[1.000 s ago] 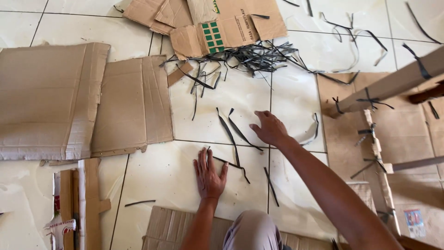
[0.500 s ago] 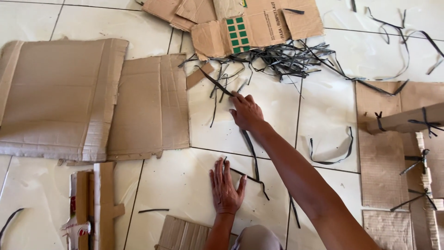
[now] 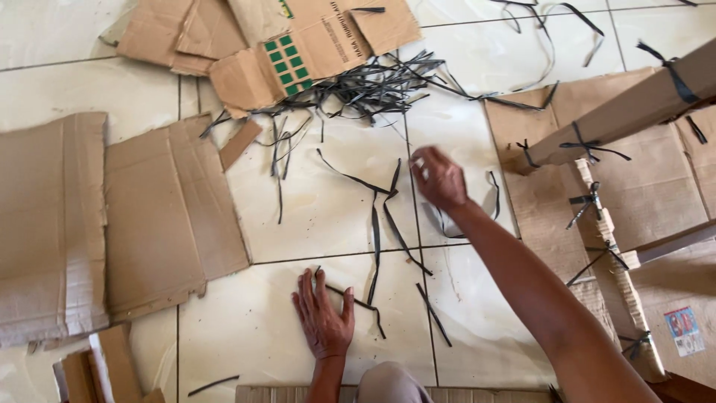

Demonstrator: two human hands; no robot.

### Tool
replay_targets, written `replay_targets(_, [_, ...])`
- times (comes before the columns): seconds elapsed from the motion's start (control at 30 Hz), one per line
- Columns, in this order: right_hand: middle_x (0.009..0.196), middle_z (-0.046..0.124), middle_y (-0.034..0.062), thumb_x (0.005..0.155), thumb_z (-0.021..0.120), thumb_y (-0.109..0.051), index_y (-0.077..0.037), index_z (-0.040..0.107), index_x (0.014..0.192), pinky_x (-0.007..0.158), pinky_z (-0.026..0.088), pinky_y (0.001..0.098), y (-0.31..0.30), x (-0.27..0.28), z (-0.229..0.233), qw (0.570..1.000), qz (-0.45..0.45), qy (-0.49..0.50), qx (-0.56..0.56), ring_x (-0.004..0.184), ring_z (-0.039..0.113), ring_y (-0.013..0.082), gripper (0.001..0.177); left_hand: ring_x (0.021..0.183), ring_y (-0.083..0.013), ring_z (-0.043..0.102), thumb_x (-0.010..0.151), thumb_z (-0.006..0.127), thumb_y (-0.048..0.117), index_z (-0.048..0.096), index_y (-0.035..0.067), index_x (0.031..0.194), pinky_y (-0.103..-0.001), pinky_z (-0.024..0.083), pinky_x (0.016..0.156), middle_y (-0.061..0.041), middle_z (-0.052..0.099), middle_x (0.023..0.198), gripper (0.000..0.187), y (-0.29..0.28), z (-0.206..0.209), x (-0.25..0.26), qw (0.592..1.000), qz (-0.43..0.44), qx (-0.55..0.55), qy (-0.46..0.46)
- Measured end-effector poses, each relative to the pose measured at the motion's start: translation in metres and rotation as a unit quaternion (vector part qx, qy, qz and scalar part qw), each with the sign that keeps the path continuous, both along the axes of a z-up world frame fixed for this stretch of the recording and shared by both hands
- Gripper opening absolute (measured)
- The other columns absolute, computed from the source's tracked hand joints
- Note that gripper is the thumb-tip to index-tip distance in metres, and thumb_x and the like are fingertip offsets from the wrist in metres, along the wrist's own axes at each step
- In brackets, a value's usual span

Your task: Wrapping a wooden table leg with cardboard and securing it with plastic ties using scissors.

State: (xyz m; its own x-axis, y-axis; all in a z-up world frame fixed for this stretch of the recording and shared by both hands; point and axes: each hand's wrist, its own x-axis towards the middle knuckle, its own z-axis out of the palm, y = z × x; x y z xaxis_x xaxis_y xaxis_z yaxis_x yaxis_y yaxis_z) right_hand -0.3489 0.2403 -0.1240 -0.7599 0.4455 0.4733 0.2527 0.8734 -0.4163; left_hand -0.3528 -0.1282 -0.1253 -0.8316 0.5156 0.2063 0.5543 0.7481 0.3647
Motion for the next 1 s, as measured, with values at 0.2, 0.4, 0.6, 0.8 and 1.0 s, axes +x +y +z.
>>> replay_targets(0.2, [0.171, 0.007, 0.0177, 0.103, 0.058, -0.024, 0.003, 0.061, 0.129, 0.077, 0.059, 0.0378, 0.11, -0.003, -0.02, 0.942, -0.191, -0.27, -0.047, 0.147, 0.037, 0.0456, 0.038, 0.151, -0.0356, 0.035, 0.093, 0.062, 0.046, 0.041, 0.009, 0.15, -0.056, 0.026, 0.124, -0.015, 0.04, 0.16, 0.072, 0.001, 0.004, 0.0, 0.999, 0.002, -0.021, -0.029])
replay_targets(0.4, [0.137, 0.053, 0.0168, 0.089, 0.048, 0.005, -0.001, 0.05, 0.125, 0.075, 0.049, 0.0506, 0.124, -0.013, -0.034, 0.971, -0.143, -0.193, -0.019, 0.09, 0.063, 0.0427, 0.037, 0.15, -0.0353, 0.037, 0.093, 0.063, 0.045, 0.042, 0.008, 0.149, -0.055, 0.027, 0.124, -0.014, 0.041, 0.159, 0.07, 0.0, 0.001, 0.0, 1.0, 0.001, -0.022, -0.02])
replay_targets(0.6, [0.147, 0.051, 0.0066, 0.103, 0.05, -0.01, 0.002, 0.063, 0.126, 0.088, 0.054, 0.0398, 0.035, 0.01, -0.017, 0.963, -0.137, -0.233, -0.005, 0.098, 0.063, 0.0255, 0.028, 0.147, -0.0378, 0.042, 0.093, 0.067, 0.039, 0.047, 0.004, 0.146, -0.055, 0.029, 0.123, -0.018, 0.046, 0.155, 0.067, 0.001, 0.001, 0.001, 0.999, -0.004, 0.043, -0.015])
replay_targets(0.8, [0.103, 0.073, 0.0028, 0.09, 0.063, -0.02, -0.021, 0.078, 0.103, 0.072, 0.06, 0.0436, -0.051, 0.071, -0.029, 0.984, -0.055, -0.136, -0.097, 0.08, 0.075, 0.0325, 0.02, 0.142, -0.0403, 0.046, 0.094, 0.067, 0.046, 0.056, 0.017, 0.141, -0.065, 0.028, 0.117, -0.014, 0.049, 0.15, 0.056, -0.005, -0.002, -0.001, 0.988, 0.011, 0.136, -0.068])
replay_targets(1.0, [0.087, 0.076, 0.0019, 0.084, 0.073, -0.017, -0.022, 0.076, 0.095, 0.07, 0.061, 0.0365, -0.124, 0.152, 0.055, 0.967, -0.069, -0.054, -0.24, 0.08, 0.076, 0.0257, 0.012, 0.11, -0.0408, 0.068, 0.1, 0.06, 0.018, 0.073, 0.007, 0.115, -0.053, 0.049, 0.1, -0.018, 0.072, 0.11, 0.022, 0.035, 0.031, 0.016, 0.948, 0.035, 0.273, -0.161])
